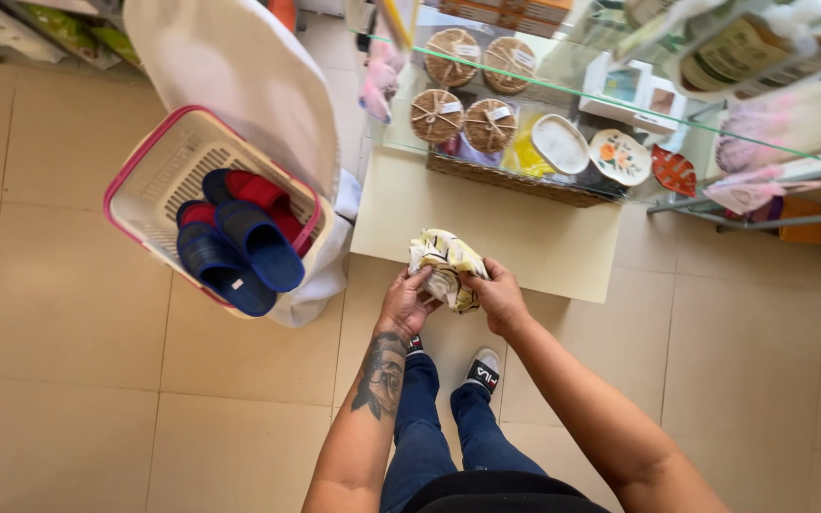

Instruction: Cleaning and wiping down several pairs of slippers and placing them into a plastic basket.

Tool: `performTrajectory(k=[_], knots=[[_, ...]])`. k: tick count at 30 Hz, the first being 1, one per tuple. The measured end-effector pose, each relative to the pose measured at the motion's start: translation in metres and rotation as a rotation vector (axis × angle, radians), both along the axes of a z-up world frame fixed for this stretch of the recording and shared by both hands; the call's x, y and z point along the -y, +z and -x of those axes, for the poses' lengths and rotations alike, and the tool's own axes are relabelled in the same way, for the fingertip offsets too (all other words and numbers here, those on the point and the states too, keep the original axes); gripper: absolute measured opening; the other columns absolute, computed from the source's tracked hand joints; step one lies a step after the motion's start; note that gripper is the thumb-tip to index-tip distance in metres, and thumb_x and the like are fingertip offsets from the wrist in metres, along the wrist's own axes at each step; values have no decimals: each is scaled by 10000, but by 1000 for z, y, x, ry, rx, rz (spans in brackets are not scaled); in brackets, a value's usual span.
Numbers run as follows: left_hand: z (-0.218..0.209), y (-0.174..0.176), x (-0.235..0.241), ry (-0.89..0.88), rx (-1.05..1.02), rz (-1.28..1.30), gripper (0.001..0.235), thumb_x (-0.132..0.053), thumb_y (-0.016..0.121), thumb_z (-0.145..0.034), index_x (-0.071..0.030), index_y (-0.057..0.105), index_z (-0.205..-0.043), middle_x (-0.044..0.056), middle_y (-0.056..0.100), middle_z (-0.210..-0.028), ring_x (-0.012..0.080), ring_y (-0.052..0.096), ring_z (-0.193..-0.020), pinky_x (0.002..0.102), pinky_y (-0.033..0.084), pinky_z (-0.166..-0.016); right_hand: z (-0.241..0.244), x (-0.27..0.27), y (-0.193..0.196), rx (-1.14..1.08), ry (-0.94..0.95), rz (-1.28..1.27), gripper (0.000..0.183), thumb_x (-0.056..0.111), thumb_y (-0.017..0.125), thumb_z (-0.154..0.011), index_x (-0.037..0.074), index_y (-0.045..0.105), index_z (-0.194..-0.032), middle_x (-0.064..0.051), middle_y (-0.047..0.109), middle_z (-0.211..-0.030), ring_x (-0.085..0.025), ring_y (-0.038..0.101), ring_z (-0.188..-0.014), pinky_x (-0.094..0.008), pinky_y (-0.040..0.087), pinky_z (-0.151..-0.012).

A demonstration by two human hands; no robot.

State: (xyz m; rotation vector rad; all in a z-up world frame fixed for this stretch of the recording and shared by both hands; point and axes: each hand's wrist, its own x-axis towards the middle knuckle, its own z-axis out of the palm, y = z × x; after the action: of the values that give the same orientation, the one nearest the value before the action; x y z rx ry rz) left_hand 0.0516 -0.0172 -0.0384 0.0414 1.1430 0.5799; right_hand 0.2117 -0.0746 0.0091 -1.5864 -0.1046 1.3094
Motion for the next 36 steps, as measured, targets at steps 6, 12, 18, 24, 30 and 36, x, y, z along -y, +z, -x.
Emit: performTrajectory(k=[6, 12, 18, 24, 30, 36], knots=[[-41, -11, 35, -7, -71, -84, 334, -239, 795, -921, -259, 700, -1240, 92, 665, -1193, 432, 648, -1094, 605, 535, -929, -46, 49, -1, -25, -68, -21, 324, 69, 814, -825, 155, 721, -1123, -36, 744, -933, -189, 740, -752, -321, 627, -627], [-83, 7, 75, -65, -453, -238, 504, -318, 784, -926, -274, 628, -1403, 90, 662, -1336, 381, 643, -1185, 574, 507, -908, -78, 92, 0, -104, -70, -72, 361, 48, 782, -846, 213, 705, -1158, -5, 743, -974, -189, 744, -786, -330, 625, -635], [-109, 39, 81, 81, -24, -351, 240, -323, 642, -1031, -328, 664, -1270, 81, 720, -1203, 314, 698, -1080, 499, 575, -928, -105, 110, 17, -137, -61, -159, 436, 66, 803, -845, 238, 679, -1226, 2, 743, -1019, -182, 751, -807, -345, 645, -637], [-115, 94, 91, -56, -58, -662, 199, -177, 659, -1014, -209, 699, -1206, 51, 765, -1121, 169, 724, -1025, 374, 616, -899, -132, 118, 47, 213, 158, -103, 935, 242, 865, -860, 123, 307, -1601, -311, 454, -1461, -470, 480, -1328, -604, 464, -1041], [-89, 110, 79, -190, 117, -623, 243, -105, 654, -995, -151, 705, -1228, 90, 764, -1107, 210, 734, -1027, 410, 595, -929, -115, 83, 100, 341, 140, -304, 545, 312, 747, -981, 174, 542, -1467, -153, 563, -1376, -301, 531, -1260, -502, 480, -1056], [-46, 135, 47, -101, 244, -489, 196, -208, 628, -1023, -110, 718, -1166, 115, 762, -1089, 242, 735, -1011, 429, 584, -933, -68, 46, 103, -231, 196, -337, 468, 202, 823, -875, 171, 670, -1316, -59, 723, -1094, -223, 749, -924, -419, 643, -805]])
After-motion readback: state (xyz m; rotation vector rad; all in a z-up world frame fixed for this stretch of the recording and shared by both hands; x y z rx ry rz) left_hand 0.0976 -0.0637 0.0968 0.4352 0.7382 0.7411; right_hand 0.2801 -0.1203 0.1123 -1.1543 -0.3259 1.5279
